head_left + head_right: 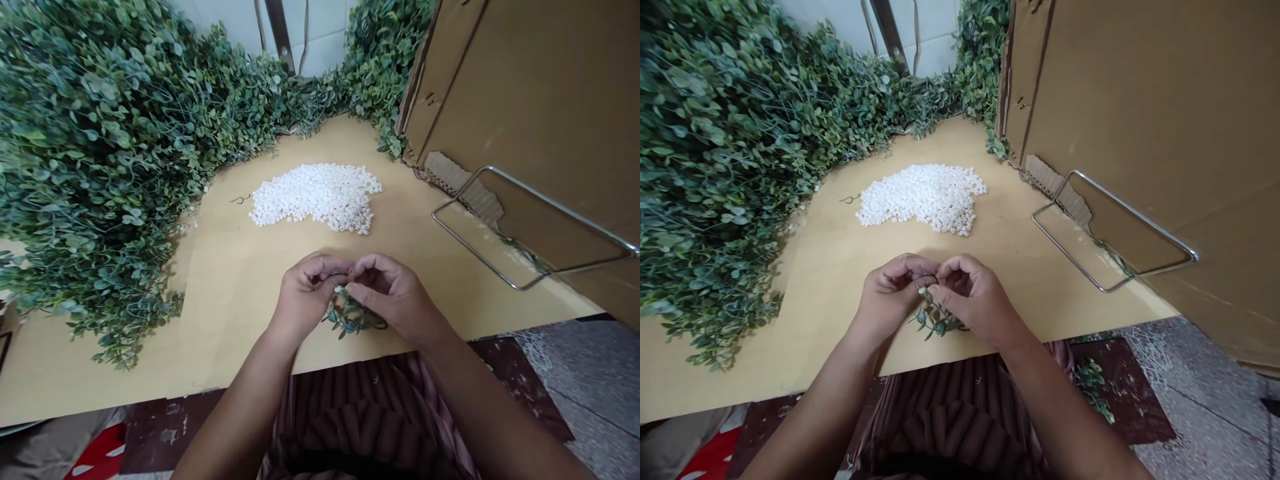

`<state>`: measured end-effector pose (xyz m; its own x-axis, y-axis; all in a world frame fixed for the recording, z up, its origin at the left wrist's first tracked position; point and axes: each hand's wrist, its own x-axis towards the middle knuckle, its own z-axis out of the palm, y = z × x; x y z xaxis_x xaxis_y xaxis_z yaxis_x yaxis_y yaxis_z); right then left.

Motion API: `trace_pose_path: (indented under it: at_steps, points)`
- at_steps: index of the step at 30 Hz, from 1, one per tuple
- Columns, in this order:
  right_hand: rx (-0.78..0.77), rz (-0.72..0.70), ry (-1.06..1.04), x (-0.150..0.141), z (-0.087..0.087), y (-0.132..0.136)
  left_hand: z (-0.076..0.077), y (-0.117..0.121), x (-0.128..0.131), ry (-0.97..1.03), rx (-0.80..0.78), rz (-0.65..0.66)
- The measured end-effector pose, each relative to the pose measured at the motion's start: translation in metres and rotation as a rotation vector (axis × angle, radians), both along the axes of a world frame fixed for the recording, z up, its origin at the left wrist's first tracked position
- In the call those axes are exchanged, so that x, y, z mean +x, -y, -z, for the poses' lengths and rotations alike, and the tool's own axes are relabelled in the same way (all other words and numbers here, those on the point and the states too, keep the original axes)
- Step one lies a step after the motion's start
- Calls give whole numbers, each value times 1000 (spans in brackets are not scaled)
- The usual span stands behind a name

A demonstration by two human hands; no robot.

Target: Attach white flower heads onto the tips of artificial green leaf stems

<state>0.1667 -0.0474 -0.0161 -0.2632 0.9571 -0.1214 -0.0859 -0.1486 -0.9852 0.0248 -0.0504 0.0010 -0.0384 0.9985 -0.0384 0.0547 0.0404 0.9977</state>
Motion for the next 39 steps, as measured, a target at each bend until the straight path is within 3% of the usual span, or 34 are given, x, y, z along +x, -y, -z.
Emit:
trace_pose_path:
  at_steps: [11, 17, 20, 22, 26, 31, 33, 35, 39]
  points:
    - [290, 152, 404, -14, 7, 5, -7, 2, 6, -2, 67, -44]
    - [446, 147, 454, -8, 7, 5, -12, -26, -5, -132, 5, 97]
    - [477, 171, 498, -5, 5, 6, -2, -55, -31, -364, 4, -31]
    - [475, 163, 508, -5, 5, 6, 6, -73, -49, -674, 57, -167]
    - [483, 152, 506, -6, 6, 5, 13, -91, -65, -1105, 172, -123]
    - [514, 160, 497, -6, 8, 3, 9, -92, -58, -1330, 287, -28]
    - [521, 155, 497, -6, 7, 3, 7, -92, -58, -1302, 292, -34]
    - [523, 154, 499, -6, 7, 3, 3, -90, -59, -1132, 242, -113]
    - [541, 142, 513, -5, 6, 3, -10, -73, -55, -444, 15, -238]
